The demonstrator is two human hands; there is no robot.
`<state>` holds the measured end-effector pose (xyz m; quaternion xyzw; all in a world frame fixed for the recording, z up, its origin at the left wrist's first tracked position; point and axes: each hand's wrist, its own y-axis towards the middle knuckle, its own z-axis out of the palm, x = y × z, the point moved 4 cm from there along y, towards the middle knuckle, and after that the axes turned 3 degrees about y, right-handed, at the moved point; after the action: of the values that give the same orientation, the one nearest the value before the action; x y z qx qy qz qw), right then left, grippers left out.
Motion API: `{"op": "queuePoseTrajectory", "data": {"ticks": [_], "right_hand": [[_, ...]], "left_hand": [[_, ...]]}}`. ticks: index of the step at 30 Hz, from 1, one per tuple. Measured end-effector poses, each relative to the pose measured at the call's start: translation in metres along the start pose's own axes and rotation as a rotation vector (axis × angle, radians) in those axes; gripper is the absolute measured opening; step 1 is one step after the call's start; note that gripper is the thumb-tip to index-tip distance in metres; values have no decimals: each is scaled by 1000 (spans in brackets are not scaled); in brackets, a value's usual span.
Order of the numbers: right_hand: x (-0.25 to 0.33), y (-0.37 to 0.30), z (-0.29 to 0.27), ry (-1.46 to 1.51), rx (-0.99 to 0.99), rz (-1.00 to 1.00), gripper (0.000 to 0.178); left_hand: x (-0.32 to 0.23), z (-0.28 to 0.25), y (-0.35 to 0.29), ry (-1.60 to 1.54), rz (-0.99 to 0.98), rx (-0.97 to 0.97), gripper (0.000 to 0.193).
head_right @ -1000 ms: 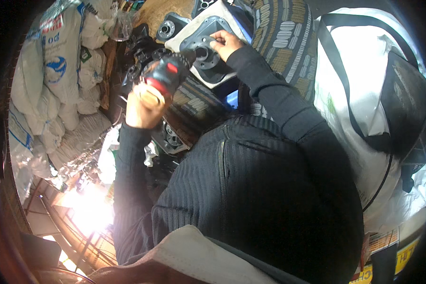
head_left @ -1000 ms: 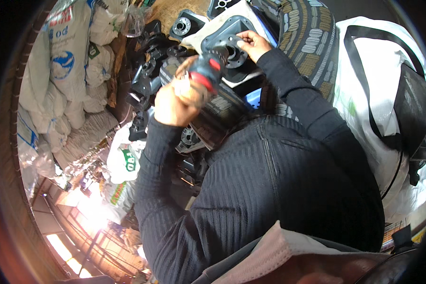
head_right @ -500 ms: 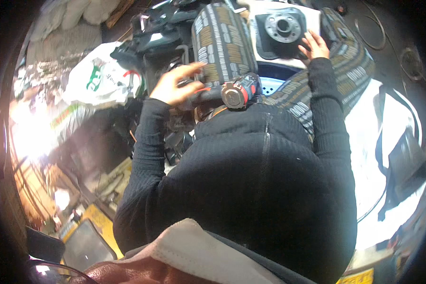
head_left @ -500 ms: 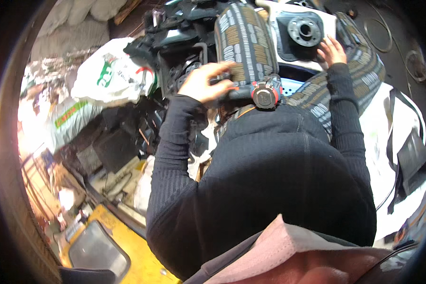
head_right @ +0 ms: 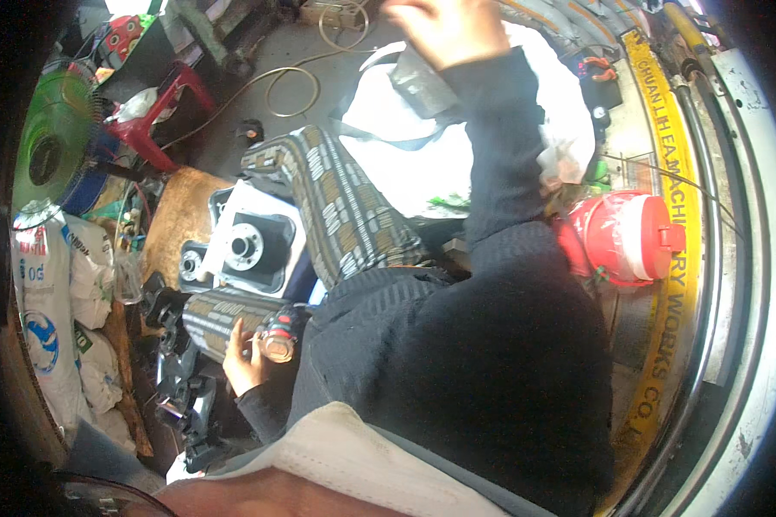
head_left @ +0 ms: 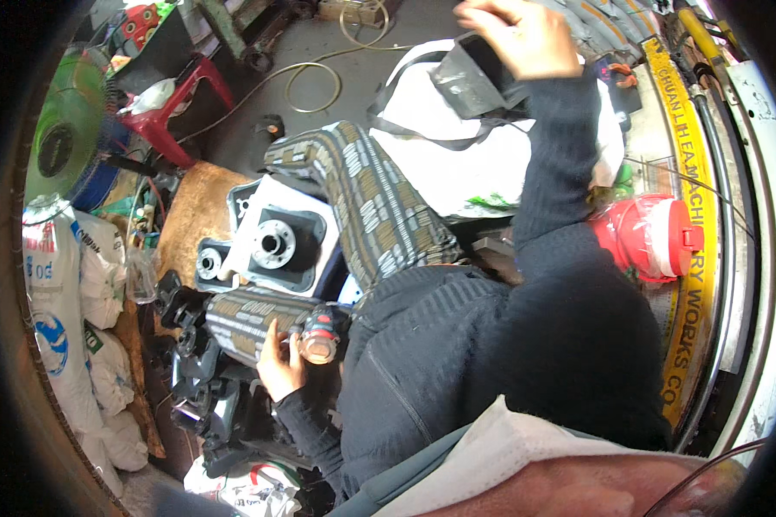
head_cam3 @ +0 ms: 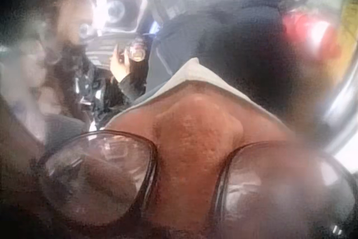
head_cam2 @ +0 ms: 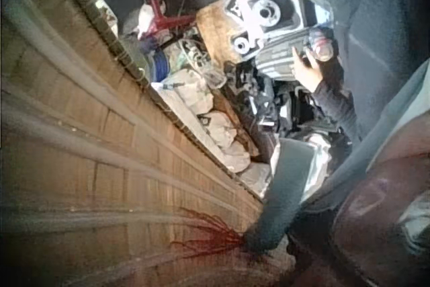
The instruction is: The person uses a cordless drill to fasten screws into a white plastic housing component. They repeatedly insert screws and tighten them while holding the part steady with the other hand.
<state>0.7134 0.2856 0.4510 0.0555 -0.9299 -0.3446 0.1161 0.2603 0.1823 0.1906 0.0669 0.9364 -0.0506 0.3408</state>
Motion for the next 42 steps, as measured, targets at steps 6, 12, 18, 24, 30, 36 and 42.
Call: {"op": "queuePoseTrajectory", "data": {"ticks": [6,12,18,24,30,36,42], "right_hand": [[-158,-54,107,-141,1153,584,16],[-179,-65,111,-96,1193,565,19],[-213,-57,117,-24,1094,553,21],[-280,-75,139,133,948,602,24],[-330,-93,146,12,797,596,39],[-313,-109,146,227,771,805,32],[-219,-89,101,699,233,1325,18]], "left_hand": [[15,-3,-7,-10,-61,15,41],[21,-2,-3,-3,-102,9,42],[14,2,4,87,-46,-14,41],[18,-14,-15,134,-110,-20,41],[9,-11,-16,86,-90,-28,41],[16,-6,-16,74,-3,-37,42],[25,6,-11,77,-2,50,46]]}}
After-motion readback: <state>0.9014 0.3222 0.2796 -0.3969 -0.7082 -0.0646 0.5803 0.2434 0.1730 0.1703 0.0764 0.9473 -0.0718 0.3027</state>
